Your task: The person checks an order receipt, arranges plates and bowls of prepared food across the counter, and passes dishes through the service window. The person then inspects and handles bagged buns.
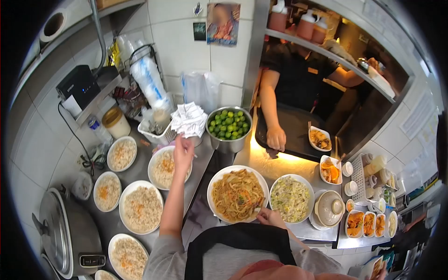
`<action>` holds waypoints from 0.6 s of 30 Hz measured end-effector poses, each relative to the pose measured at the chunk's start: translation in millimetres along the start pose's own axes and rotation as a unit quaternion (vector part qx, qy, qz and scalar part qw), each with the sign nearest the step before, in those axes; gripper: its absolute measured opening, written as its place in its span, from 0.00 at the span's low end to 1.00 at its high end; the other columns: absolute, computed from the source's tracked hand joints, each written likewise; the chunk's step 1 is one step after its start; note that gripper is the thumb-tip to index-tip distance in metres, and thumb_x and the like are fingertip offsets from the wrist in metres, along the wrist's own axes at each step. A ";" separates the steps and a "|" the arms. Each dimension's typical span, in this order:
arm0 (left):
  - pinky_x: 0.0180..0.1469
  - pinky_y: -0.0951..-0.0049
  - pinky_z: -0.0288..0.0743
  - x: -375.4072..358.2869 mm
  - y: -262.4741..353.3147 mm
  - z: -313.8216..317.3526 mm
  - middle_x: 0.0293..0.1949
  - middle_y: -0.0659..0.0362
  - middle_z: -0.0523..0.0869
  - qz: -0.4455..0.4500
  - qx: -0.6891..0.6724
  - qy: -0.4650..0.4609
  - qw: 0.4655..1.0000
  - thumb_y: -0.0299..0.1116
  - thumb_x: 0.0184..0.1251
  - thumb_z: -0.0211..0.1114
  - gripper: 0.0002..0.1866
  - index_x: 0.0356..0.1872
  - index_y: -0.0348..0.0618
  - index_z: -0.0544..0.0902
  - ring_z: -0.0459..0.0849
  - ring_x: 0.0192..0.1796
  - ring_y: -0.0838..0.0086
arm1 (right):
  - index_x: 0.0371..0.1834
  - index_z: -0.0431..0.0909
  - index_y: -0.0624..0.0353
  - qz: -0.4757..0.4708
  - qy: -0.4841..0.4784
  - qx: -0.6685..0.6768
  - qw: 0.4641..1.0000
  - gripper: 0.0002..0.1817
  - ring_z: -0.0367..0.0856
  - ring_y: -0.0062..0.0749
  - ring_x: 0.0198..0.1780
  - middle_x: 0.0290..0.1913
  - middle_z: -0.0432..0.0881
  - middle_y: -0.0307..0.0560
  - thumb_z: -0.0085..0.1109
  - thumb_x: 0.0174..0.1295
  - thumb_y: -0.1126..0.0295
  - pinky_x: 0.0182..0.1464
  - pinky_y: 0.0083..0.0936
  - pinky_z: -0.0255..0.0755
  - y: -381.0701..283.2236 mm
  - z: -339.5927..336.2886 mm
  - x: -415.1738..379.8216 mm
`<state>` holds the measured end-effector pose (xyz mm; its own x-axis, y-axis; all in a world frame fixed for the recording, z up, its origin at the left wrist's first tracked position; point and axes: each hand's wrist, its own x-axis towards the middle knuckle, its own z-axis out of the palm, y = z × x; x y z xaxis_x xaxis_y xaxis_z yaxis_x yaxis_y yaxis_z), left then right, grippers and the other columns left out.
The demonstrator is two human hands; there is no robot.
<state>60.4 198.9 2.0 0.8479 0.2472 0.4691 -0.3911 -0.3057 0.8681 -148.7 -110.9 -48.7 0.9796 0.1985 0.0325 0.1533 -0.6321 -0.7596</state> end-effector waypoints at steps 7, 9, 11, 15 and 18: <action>0.23 0.76 0.65 -152.8 26.0 -32.6 0.18 0.59 0.75 -0.069 0.119 -0.116 0.984 0.33 0.56 0.57 0.20 0.49 0.38 0.67 0.73 0.20 0.76 | 0.27 0.70 0.63 0.137 0.033 0.134 0.981 0.10 0.69 0.21 0.19 0.15 0.70 0.44 0.54 0.56 0.66 0.22 0.23 0.63 35.6 -0.9 -59.1; 0.22 0.76 0.65 -184.6 12.5 -38.5 0.17 0.59 0.75 -0.118 0.105 -0.119 0.980 0.34 0.57 0.57 0.21 0.50 0.38 0.66 0.73 0.20 0.76 | 0.29 0.72 0.63 0.168 0.011 0.088 0.982 0.13 0.67 0.22 0.22 0.17 0.69 0.48 0.50 0.57 0.62 0.27 0.25 0.63 84.3 9.3 -84.2; 0.19 0.79 0.63 -205.0 11.1 -39.1 0.17 0.60 0.75 -0.260 -0.025 -0.151 0.953 0.35 0.58 0.56 0.23 0.54 0.40 0.63 0.73 0.19 0.79 | 0.28 0.73 0.63 0.122 0.015 0.102 0.987 0.10 0.69 0.22 0.26 0.20 0.72 0.47 0.51 0.57 0.66 0.30 0.22 0.64 96.3 -1.3 -105.7; 0.16 0.85 0.60 -222.9 21.8 -27.2 0.19 0.59 0.76 -0.365 -0.172 -0.190 0.895 0.33 0.59 0.52 0.28 0.60 0.45 0.53 0.73 0.18 0.81 | 0.43 0.60 0.57 0.230 0.121 0.445 0.857 0.12 0.77 0.39 0.33 0.34 0.76 0.53 0.47 0.59 0.66 0.36 0.32 0.72 101.3 -8.2 -121.6; 0.15 0.85 0.59 -227.9 24.6 -15.9 0.20 0.58 0.77 -0.357 -0.193 -0.208 0.890 0.28 0.57 0.49 0.31 0.62 0.46 0.48 0.72 0.17 0.81 | 0.50 0.52 0.51 0.221 0.186 0.558 0.778 0.18 0.78 0.43 0.29 0.36 0.75 0.57 0.42 0.60 0.60 0.31 0.33 0.74 79.8 -20.2 -115.5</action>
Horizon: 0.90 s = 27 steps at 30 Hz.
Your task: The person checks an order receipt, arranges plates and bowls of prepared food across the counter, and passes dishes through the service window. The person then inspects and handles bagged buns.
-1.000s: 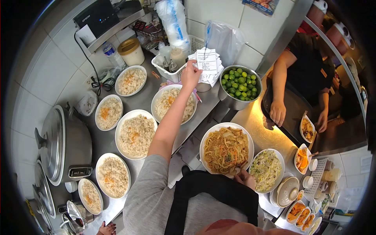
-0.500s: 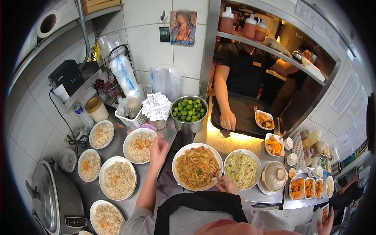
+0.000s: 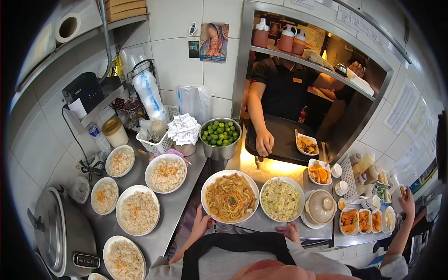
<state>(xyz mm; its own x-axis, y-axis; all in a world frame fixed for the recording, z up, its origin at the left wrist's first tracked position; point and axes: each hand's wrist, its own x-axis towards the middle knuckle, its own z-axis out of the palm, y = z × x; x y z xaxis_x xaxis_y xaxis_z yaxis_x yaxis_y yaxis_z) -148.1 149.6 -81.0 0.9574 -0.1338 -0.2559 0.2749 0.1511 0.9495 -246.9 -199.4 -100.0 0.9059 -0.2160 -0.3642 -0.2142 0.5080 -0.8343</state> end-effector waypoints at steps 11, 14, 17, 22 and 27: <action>0.15 0.84 0.61 9.0 -2.4 8.3 0.19 0.57 0.78 0.012 0.022 0.028 0.999 0.27 0.53 0.47 0.34 0.62 0.45 0.46 0.70 0.14 0.80 | 0.48 0.47 0.59 -0.047 0.089 0.045 0.994 0.21 0.77 0.42 0.25 0.30 0.74 0.60 0.45 0.56 0.69 0.27 0.30 0.74 -8.5 18.8 12.4; 0.14 0.83 0.58 15.2 -4.4 6.8 0.18 0.57 0.77 0.027 0.041 0.028 0.998 0.26 0.53 0.45 0.31 0.61 0.46 0.49 0.69 0.14 0.80 | 0.48 0.47 0.60 -0.054 0.096 0.039 0.993 0.21 0.77 0.41 0.24 0.29 0.74 0.60 0.45 0.56 0.70 0.26 0.29 0.74 -9.5 18.3 15.4; 0.15 0.84 0.60 21.1 -0.6 4.7 0.19 0.56 0.78 0.019 0.044 0.000 0.999 0.28 0.53 0.47 0.32 0.62 0.45 0.46 0.69 0.14 0.81 | 0.41 0.49 0.58 -0.050 0.109 0.027 0.992 0.16 0.79 0.42 0.24 0.27 0.75 0.61 0.45 0.57 0.68 0.25 0.31 0.76 -5.1 12.9 19.8; 0.14 0.85 0.57 24.4 -6.7 3.9 0.18 0.57 0.77 0.034 0.032 -0.008 0.999 0.34 0.59 0.45 0.28 0.60 0.46 0.49 0.67 0.13 0.82 | 0.46 0.62 0.63 0.088 0.067 -0.095 0.989 0.19 0.77 0.33 0.22 0.29 0.77 0.54 0.48 0.57 0.62 0.22 0.24 0.73 -35.7 8.6 0.6; 0.11 0.85 0.56 39.7 -6.2 -1.0 0.16 0.57 0.76 -0.025 -0.014 -0.007 1.000 0.50 0.64 0.39 0.26 0.58 0.47 0.53 0.67 0.10 0.80 | 0.45 0.70 0.63 -0.186 -0.071 -0.612 0.765 0.17 0.77 0.23 0.33 0.33 0.78 0.44 0.52 0.55 0.65 0.34 0.19 0.72 -119.9 3.1 -39.0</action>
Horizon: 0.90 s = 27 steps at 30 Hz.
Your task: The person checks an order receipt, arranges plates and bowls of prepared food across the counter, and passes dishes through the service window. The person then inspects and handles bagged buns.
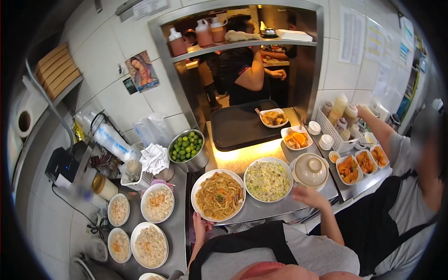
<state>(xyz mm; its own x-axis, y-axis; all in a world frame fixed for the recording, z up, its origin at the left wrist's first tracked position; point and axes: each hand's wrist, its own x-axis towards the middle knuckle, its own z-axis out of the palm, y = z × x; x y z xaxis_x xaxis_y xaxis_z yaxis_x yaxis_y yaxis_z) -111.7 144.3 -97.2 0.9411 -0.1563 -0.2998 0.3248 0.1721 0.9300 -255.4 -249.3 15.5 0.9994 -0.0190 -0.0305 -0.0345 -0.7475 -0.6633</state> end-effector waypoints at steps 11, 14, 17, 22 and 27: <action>0.10 0.85 0.56 -8.1 13.2 14.4 0.15 0.58 0.73 0.052 0.085 -0.017 0.995 0.49 0.65 0.38 0.20 0.51 0.48 0.58 0.67 0.10 0.80 | 0.44 0.70 0.64 -0.039 0.409 0.277 0.868 0.15 0.76 0.28 0.25 0.23 0.77 0.44 0.48 0.51 0.77 0.26 0.20 0.68 -59.1 -26.5 -5.5; 0.10 0.85 0.56 -9.5 10.3 17.8 0.15 0.57 0.73 0.055 0.084 -0.003 0.995 0.47 0.66 0.39 0.20 0.52 0.48 0.57 0.67 0.09 0.79 | 0.38 0.73 0.57 -0.062 0.123 0.020 0.990 0.12 0.77 0.39 0.27 0.24 0.77 0.48 0.53 0.48 0.71 0.28 0.29 0.68 -60.8 28.6 12.6; 0.10 0.84 0.56 -9.8 6.0 16.8 0.15 0.56 0.73 0.054 0.094 0.008 0.994 0.44 0.66 0.39 0.20 0.55 0.47 0.55 0.67 0.09 0.78 | 0.35 0.72 0.58 -0.068 -0.090 -0.004 0.994 0.11 0.76 0.42 0.30 0.25 0.77 0.48 0.56 0.48 0.69 0.32 0.32 0.68 -45.8 64.5 8.8; 0.10 0.85 0.57 -11.5 6.1 19.0 0.19 0.53 0.75 0.052 0.099 0.026 0.993 0.39 0.65 0.39 0.21 0.58 0.47 0.52 0.69 0.10 0.77 | 0.28 0.75 0.61 -0.004 -0.150 -0.087 0.985 0.13 0.76 0.47 0.34 0.28 0.78 0.53 0.55 0.48 0.61 0.34 0.38 0.69 -36.8 68.4 1.2; 0.08 0.84 0.56 -5.3 4.4 16.6 0.19 0.52 0.74 0.048 0.081 0.021 0.995 0.35 0.64 0.38 0.21 0.58 0.45 0.51 0.68 0.10 0.76 | 0.29 0.74 0.62 -0.009 -0.115 -0.112 0.987 0.15 0.77 0.49 0.34 0.28 0.77 0.56 0.55 0.48 0.60 0.35 0.39 0.69 -37.6 66.9 8.4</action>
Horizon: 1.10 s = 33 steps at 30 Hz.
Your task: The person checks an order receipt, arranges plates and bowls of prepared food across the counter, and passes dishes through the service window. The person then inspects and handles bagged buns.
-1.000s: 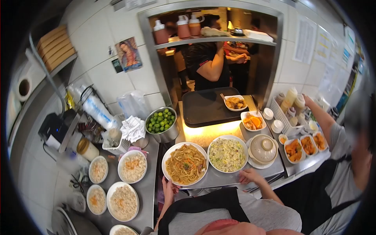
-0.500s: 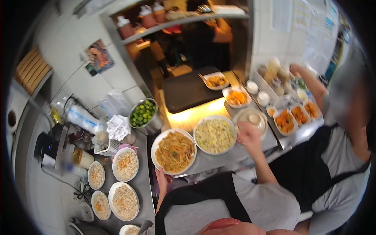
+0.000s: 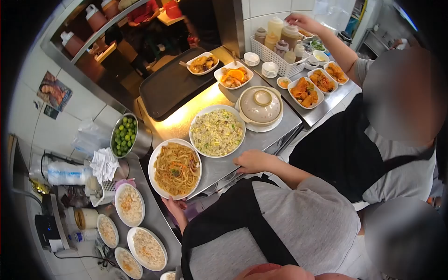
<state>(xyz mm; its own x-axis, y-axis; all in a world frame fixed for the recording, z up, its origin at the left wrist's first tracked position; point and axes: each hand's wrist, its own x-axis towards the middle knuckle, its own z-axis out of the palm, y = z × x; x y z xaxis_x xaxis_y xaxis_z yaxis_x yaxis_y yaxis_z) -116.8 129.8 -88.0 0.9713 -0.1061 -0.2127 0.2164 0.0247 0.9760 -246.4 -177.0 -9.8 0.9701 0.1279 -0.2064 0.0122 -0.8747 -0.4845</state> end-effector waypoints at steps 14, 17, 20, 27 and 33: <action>0.13 0.84 0.58 -15.7 -10.3 1.4 0.13 0.61 0.71 0.050 -0.008 0.061 0.997 0.35 0.63 0.45 0.32 0.64 0.50 0.41 0.68 0.12 0.80 | 0.37 0.71 0.60 -0.165 -0.032 0.079 0.983 0.14 0.76 0.48 0.31 0.25 0.77 0.55 0.52 0.52 0.62 0.33 0.37 0.68 -20.6 -7.8 51.6; 0.14 0.82 0.59 -18.0 -8.6 5.2 0.12 0.61 0.70 0.078 0.018 0.066 0.995 0.32 0.60 0.46 0.34 0.64 0.45 0.39 0.67 0.12 0.80 | 0.37 0.71 0.60 -0.186 -0.035 0.079 0.979 0.14 0.77 0.47 0.30 0.26 0.78 0.54 0.52 0.51 0.63 0.33 0.36 0.69 -26.2 -8.4 64.7; 0.14 0.82 0.60 -17.1 -7.0 6.3 0.11 0.61 0.70 0.095 0.035 0.080 0.992 0.31 0.59 0.45 0.34 0.64 0.48 0.39 0.68 0.12 0.79 | 0.37 0.71 0.60 -0.220 -0.018 0.096 0.971 0.13 0.77 0.45 0.29 0.26 0.78 0.54 0.53 0.51 0.65 0.33 0.35 0.69 -38.5 -20.2 83.6; 0.12 0.83 0.58 -10.4 -10.2 6.9 0.13 0.60 0.71 0.098 -0.026 0.064 0.993 0.33 0.63 0.44 0.29 0.64 0.48 0.44 0.65 0.10 0.81 | 0.42 0.70 0.59 -0.165 0.061 0.099 0.979 0.16 0.76 0.45 0.39 0.37 0.77 0.53 0.52 0.48 0.72 0.41 0.33 0.69 -60.2 -53.4 83.0; 0.11 0.86 0.57 -10.5 -19.9 6.0 0.18 0.57 0.72 0.113 -0.066 0.065 0.989 0.36 0.66 0.43 0.25 0.62 0.50 0.49 0.64 0.10 0.83 | 0.45 0.69 0.62 -0.248 0.201 0.138 0.937 0.17 0.75 0.42 0.44 0.44 0.75 0.52 0.52 0.48 0.75 0.46 0.30 0.69 -41.8 -36.0 62.4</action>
<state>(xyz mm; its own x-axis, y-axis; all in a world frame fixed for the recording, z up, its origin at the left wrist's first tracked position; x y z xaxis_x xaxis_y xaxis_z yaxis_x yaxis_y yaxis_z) -131.9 124.4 -104.9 0.9989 0.0458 -0.0016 -0.0060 0.1643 0.9864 -177.7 -149.3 28.2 0.8749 0.2519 0.4136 0.4773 -0.5934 -0.6482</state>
